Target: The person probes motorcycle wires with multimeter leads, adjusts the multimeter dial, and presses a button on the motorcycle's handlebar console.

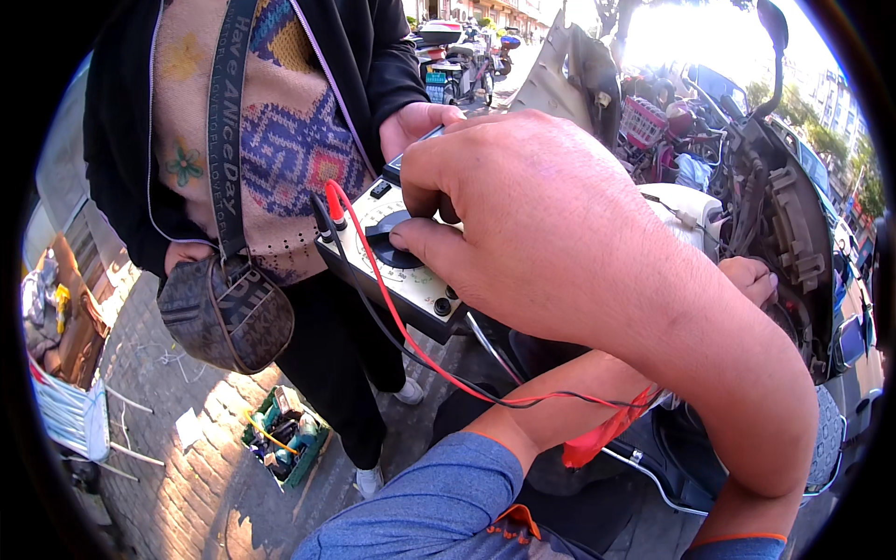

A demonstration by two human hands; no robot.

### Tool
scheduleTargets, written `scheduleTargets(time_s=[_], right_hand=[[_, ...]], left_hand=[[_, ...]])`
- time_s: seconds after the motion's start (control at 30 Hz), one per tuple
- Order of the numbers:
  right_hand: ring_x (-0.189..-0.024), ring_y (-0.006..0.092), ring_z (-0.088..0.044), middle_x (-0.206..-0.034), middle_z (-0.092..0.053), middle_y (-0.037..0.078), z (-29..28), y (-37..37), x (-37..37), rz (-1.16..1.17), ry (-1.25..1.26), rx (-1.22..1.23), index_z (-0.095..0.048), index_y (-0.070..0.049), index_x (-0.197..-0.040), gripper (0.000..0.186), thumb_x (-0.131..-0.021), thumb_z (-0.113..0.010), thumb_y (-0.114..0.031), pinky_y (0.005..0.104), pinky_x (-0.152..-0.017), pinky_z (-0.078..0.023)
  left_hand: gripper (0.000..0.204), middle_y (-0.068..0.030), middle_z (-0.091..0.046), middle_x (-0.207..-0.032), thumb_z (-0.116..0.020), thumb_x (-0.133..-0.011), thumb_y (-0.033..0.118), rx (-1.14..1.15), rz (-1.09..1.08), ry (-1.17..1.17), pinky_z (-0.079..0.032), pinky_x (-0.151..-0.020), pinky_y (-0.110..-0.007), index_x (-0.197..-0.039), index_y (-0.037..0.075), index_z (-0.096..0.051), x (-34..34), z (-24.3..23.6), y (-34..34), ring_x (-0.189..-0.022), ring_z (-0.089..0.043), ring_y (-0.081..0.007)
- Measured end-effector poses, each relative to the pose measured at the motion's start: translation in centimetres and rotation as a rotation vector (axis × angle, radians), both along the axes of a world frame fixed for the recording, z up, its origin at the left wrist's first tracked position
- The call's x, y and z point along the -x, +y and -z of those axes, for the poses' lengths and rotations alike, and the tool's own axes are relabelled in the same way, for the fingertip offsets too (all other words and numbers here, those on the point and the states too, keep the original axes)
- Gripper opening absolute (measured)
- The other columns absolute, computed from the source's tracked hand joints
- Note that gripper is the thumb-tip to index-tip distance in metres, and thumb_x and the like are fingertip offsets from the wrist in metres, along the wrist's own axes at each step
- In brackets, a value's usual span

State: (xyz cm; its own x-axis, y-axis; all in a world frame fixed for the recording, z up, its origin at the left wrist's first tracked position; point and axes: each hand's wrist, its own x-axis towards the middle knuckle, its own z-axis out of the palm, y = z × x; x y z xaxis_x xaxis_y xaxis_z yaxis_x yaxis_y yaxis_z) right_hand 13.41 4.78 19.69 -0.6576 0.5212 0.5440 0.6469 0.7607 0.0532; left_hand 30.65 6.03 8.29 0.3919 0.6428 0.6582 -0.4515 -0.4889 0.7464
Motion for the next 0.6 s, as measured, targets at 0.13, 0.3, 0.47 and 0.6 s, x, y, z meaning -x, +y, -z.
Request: scheduleTargets(time_s=[0.13,0.3,0.47,0.6], right_hand=[[-0.098,0.0376,-0.079,-0.102,-0.078,0.021,-0.9,-0.5,0.9,0.058,-0.119,0.059,-0.084,0.000,-0.096,0.020,-0.088,-0.079,-0.018,0.0457,-0.086,-0.066],[-0.107,0.0343,-0.076,-0.107,-0.075,0.019,1.5,0.2,-0.2,-0.060,0.037,-0.131,-0.079,-0.002,-0.103,0.023,-0.088,-0.081,-0.020,0.0449,-0.088,-0.063],[-0.089,0.0198,-0.065,-0.095,-0.057,0.003,4.8,-3.7,-2.3,0.022,0.637,0.091,-0.063,-0.006,-0.116,0.033,-0.091,-0.084,-0.013,0.0381,-0.076,-0.052],[-0.115,0.0161,-0.059,-0.123,-0.058,0.009,8.0,-6.2,-2.8,0.063,1.123,0.837,-0.046,0.000,-0.142,0.061,-0.103,-0.077,-0.036,0.0340,-0.091,-0.051]], left_hand=[[0.036,-0.0149,-0.075,-0.080,-0.061,-0.106,0.021,0.001,0.165,0.051,-0.054,-0.071,-0.042,-0.090,-0.006,-0.077,-0.8,0.7,2.9,-0.071,-0.070,-0.0267],[0.034,-0.0152,-0.075,-0.080,-0.061,-0.106,0.020,0.000,0.178,0.034,-0.054,-0.071,-0.040,-0.091,-0.006,-0.076,-2.0,1.0,3.2,-0.071,-0.070,-0.0252],[0.034,-0.0238,-0.075,-0.085,-0.061,-0.105,0.021,-0.009,0.172,0.006,-0.056,-0.079,-0.048,-0.088,-0.007,-0.074,-1.8,1.4,3.9,-0.081,-0.073,-0.0402],[0.035,-0.0233,-0.074,-0.082,-0.060,-0.105,0.021,-0.022,0.165,-0.007,-0.056,-0.078,-0.049,-0.088,-0.007,-0.074,-2.0,1.1,3.7,-0.079,-0.073,-0.0407]])
